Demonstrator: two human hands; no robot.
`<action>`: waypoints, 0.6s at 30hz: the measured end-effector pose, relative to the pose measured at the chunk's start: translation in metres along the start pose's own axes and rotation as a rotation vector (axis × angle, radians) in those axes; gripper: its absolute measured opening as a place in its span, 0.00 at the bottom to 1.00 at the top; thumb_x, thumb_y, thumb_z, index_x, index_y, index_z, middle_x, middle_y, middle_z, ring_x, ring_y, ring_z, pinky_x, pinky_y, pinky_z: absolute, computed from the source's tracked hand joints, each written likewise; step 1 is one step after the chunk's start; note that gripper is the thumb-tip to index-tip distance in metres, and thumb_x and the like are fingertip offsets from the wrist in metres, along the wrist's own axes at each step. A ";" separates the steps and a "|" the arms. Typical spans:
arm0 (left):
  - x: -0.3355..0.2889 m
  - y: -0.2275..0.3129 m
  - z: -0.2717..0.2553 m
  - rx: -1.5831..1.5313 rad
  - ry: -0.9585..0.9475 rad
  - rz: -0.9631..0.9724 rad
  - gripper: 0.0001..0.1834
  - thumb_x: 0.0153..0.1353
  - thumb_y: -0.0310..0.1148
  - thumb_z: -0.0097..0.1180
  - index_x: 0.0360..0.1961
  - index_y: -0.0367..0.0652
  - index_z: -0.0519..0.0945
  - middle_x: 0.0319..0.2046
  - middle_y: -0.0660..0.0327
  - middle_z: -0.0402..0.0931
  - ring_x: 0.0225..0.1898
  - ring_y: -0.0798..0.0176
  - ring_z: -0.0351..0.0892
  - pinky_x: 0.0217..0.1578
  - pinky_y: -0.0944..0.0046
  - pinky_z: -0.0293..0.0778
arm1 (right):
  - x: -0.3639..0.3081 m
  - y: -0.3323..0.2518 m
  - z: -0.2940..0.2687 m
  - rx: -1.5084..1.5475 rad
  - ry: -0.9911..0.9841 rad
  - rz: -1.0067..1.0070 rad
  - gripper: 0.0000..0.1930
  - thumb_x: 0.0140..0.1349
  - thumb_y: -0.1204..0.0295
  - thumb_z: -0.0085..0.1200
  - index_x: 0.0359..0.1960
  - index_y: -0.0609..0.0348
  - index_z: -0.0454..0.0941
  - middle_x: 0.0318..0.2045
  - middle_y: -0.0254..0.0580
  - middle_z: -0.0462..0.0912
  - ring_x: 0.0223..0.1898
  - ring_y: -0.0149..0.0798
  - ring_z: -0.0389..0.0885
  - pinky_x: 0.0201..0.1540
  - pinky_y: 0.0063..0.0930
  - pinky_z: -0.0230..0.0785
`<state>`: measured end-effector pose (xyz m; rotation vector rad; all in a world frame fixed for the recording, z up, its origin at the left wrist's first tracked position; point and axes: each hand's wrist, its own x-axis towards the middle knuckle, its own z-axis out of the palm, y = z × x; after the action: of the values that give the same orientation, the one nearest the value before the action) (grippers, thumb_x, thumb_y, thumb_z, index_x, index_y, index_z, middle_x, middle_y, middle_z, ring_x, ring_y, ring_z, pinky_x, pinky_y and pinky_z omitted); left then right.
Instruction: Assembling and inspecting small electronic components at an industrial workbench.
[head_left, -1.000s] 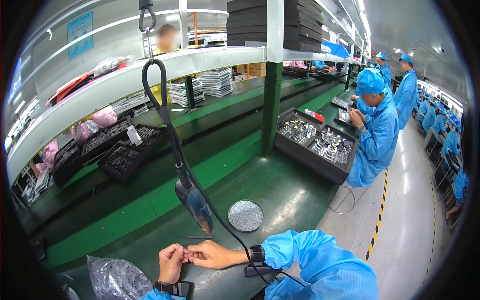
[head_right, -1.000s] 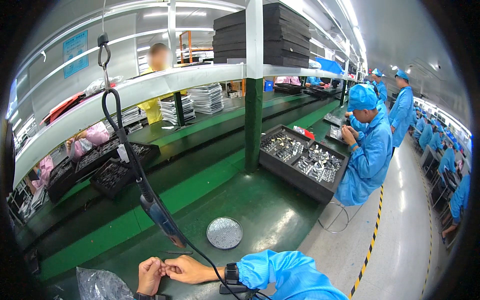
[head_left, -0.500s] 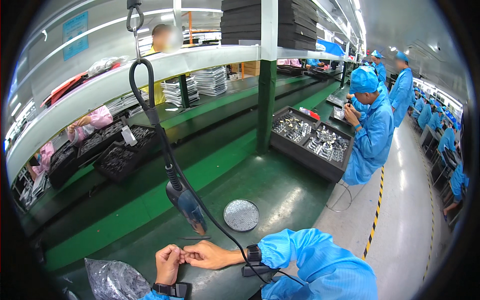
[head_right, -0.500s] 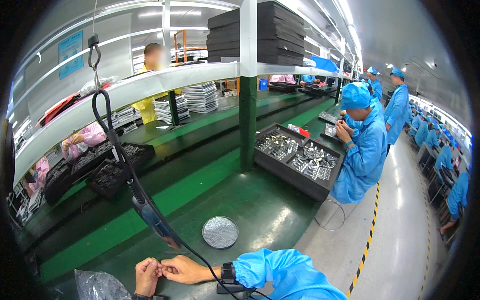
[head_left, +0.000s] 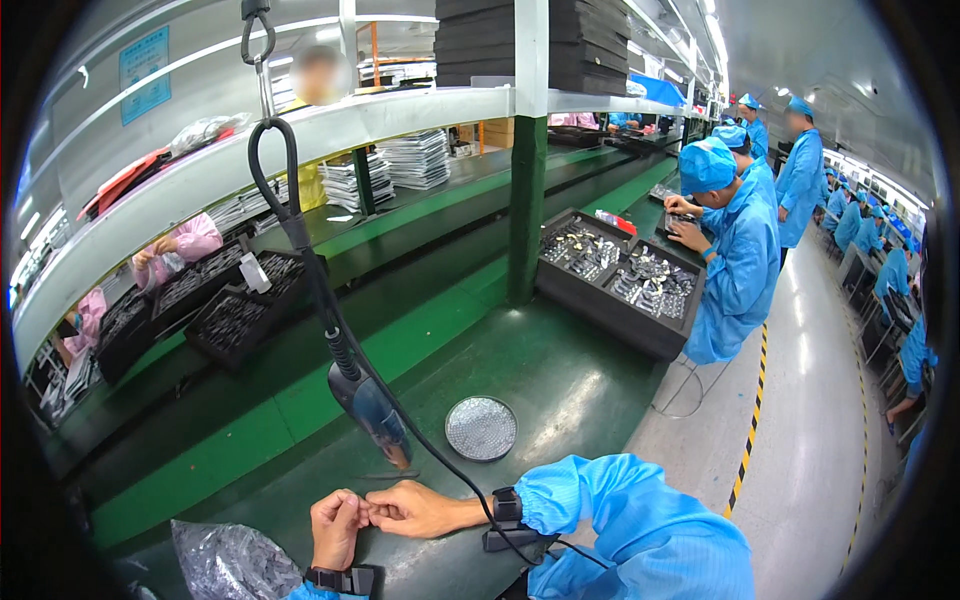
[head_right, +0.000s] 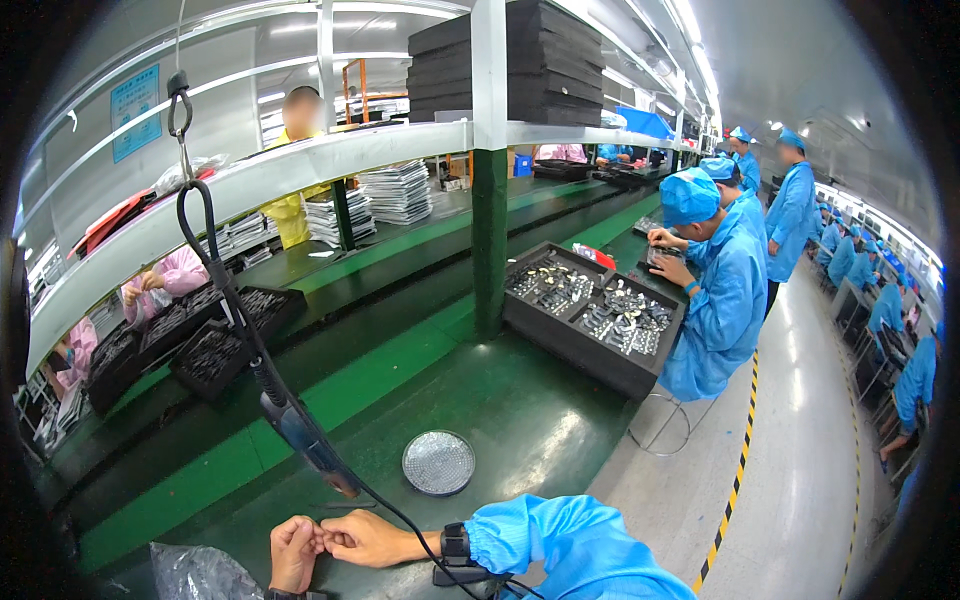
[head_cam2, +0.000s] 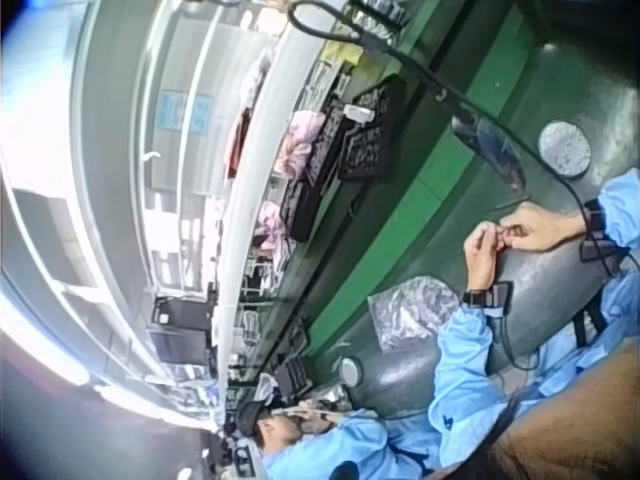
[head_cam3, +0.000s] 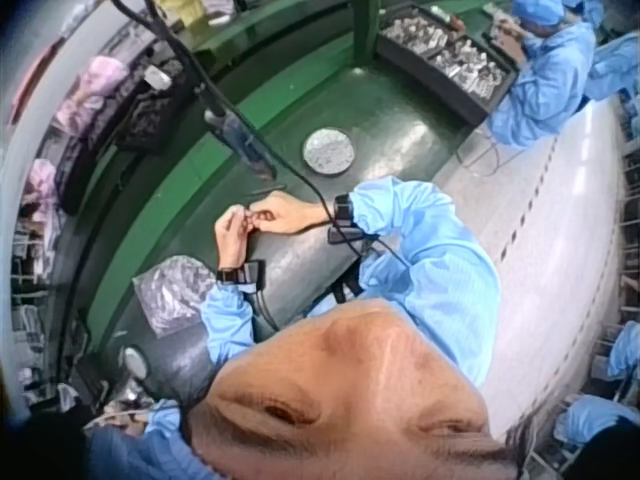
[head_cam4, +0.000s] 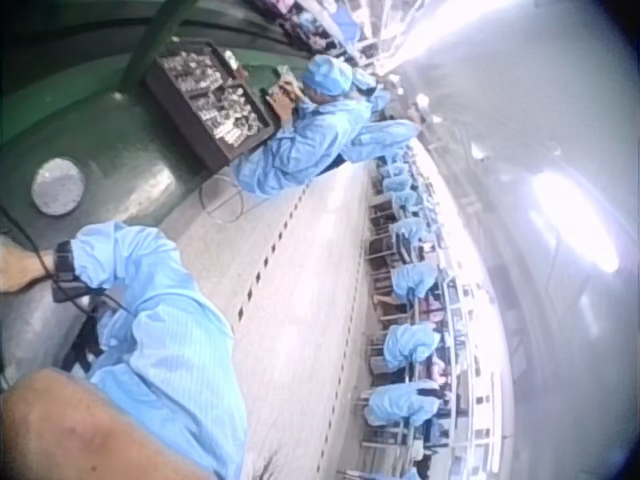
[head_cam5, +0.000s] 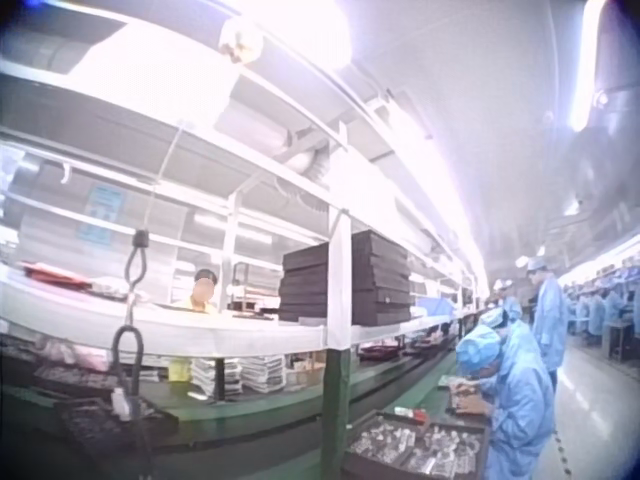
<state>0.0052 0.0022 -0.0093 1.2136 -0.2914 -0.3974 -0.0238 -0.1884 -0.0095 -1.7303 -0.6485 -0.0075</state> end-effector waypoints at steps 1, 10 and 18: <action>0.000 -0.002 -0.001 -0.007 0.008 -0.007 0.12 0.69 0.33 0.55 0.30 0.36 0.79 0.26 0.62 0.77 0.27 0.71 0.73 0.31 0.71 0.70 | 0.000 -0.002 -0.001 0.004 0.007 -0.004 0.08 0.60 0.71 0.56 0.33 0.63 0.74 0.19 0.38 0.75 0.19 0.33 0.73 0.25 0.29 0.65; 0.001 0.000 0.002 0.034 -0.008 0.011 0.12 0.70 0.32 0.52 0.30 0.36 0.77 0.25 0.63 0.75 0.26 0.71 0.71 0.30 0.70 0.67 | 0.000 -0.002 -0.003 -0.023 -0.007 0.013 0.08 0.59 0.70 0.56 0.34 0.63 0.75 0.19 0.38 0.76 0.19 0.33 0.73 0.24 0.29 0.65; 0.000 -0.002 -0.001 0.010 0.004 0.006 0.12 0.69 0.32 0.54 0.30 0.36 0.78 0.26 0.63 0.76 0.26 0.72 0.71 0.31 0.71 0.68 | 0.000 0.000 -0.001 -0.021 0.003 -0.006 0.08 0.60 0.69 0.56 0.33 0.63 0.75 0.18 0.39 0.75 0.19 0.34 0.73 0.24 0.30 0.64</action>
<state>0.0057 0.0020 -0.0114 1.2233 -0.2942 -0.3889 -0.0235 -0.1892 -0.0093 -1.7479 -0.6537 -0.0214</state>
